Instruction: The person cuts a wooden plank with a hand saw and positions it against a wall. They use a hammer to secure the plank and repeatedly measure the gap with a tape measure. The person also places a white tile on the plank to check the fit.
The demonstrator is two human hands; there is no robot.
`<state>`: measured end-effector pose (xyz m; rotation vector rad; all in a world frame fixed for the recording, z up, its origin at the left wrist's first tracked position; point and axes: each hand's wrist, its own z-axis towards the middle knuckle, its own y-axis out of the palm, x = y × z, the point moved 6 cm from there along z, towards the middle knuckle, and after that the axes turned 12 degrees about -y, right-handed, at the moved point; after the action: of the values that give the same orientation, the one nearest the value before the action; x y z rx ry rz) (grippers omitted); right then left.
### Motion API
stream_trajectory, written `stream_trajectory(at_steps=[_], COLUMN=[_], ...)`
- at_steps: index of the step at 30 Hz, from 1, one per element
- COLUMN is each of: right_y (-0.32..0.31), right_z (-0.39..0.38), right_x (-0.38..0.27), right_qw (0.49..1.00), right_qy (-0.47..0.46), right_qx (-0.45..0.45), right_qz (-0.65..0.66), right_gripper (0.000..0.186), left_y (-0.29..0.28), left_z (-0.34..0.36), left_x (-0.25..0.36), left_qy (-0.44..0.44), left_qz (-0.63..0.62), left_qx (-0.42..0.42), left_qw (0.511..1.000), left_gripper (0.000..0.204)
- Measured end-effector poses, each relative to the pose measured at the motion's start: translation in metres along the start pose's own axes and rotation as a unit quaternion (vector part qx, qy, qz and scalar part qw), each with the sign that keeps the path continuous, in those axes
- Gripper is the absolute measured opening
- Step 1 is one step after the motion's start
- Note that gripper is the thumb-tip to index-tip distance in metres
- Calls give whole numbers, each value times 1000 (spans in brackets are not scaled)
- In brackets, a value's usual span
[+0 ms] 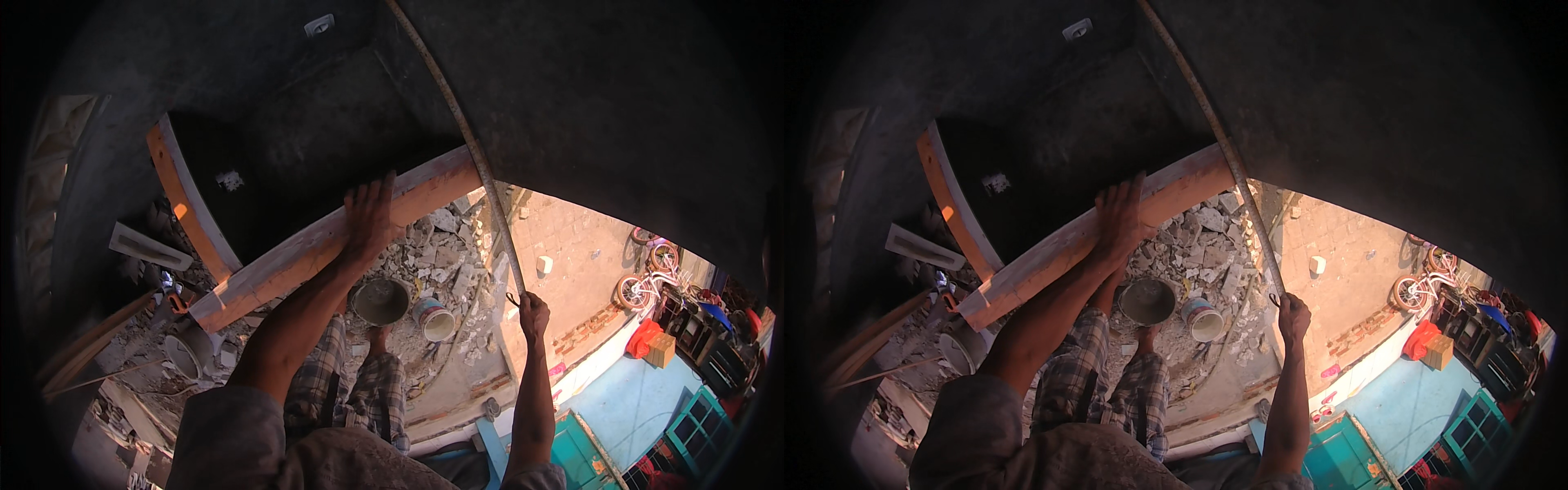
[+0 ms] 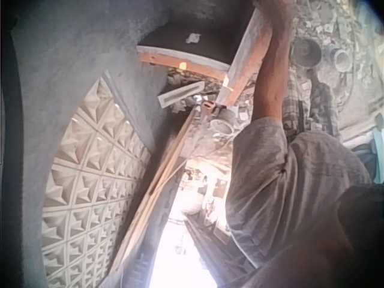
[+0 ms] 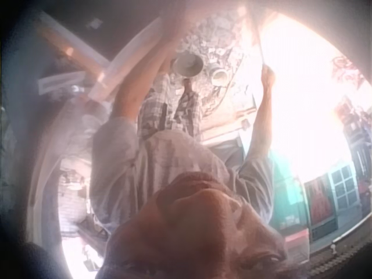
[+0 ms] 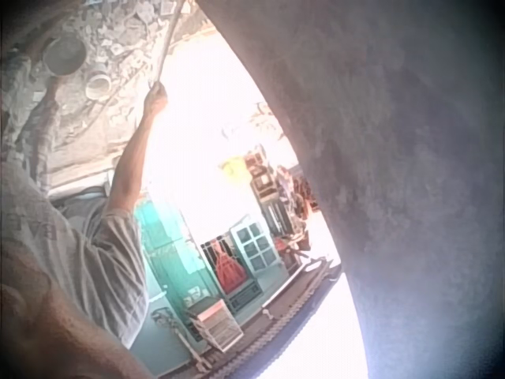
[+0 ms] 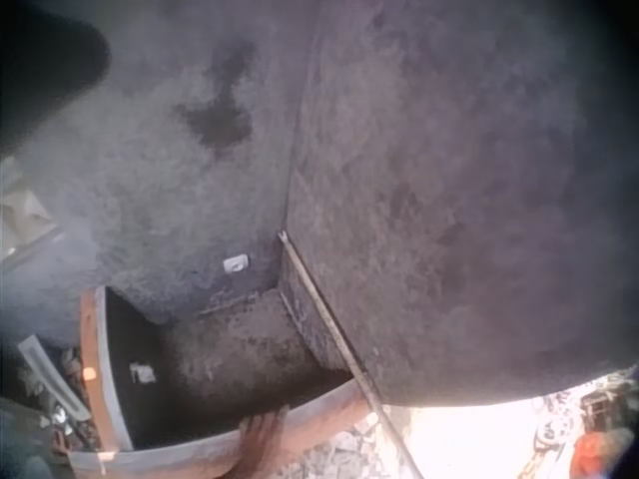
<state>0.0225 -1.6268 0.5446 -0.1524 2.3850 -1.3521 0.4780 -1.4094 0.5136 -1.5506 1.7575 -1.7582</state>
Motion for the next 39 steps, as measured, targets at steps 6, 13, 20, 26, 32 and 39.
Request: stream_trajectory(at_steps=[6,13,20,26,32,39], right_y=[-3,-1,-10,-9,-12,-11], right_z=[-4,-5,-4,-5,-1,3], right_x=[-20,-9,-23,-17,-16,-12], right_qw=[1000,999,1000,1000,999,1000], right_qy=[2,-23,9,21,24,-9], right_qx=[8,37,15,15,12,24], right_qz=[17,13,-6,-9,-20,-9], right_gripper=[38,35,35,36,36,36], left_y=[-3,0,-1,-3,-6,-6], left_z=[0,0,-1,-1,-2,-1], left_x=[2,2,0,1,2,3], left_qy=[0,-10,1,8,9,2], left_qz=[25,7,-9,-9,-15,-11], left_qx=[14,-6,21,19,19,13], left_qw=[1000,1000,1000,1000,1000,1000], left_gripper=[132,131,131,131,129,128])
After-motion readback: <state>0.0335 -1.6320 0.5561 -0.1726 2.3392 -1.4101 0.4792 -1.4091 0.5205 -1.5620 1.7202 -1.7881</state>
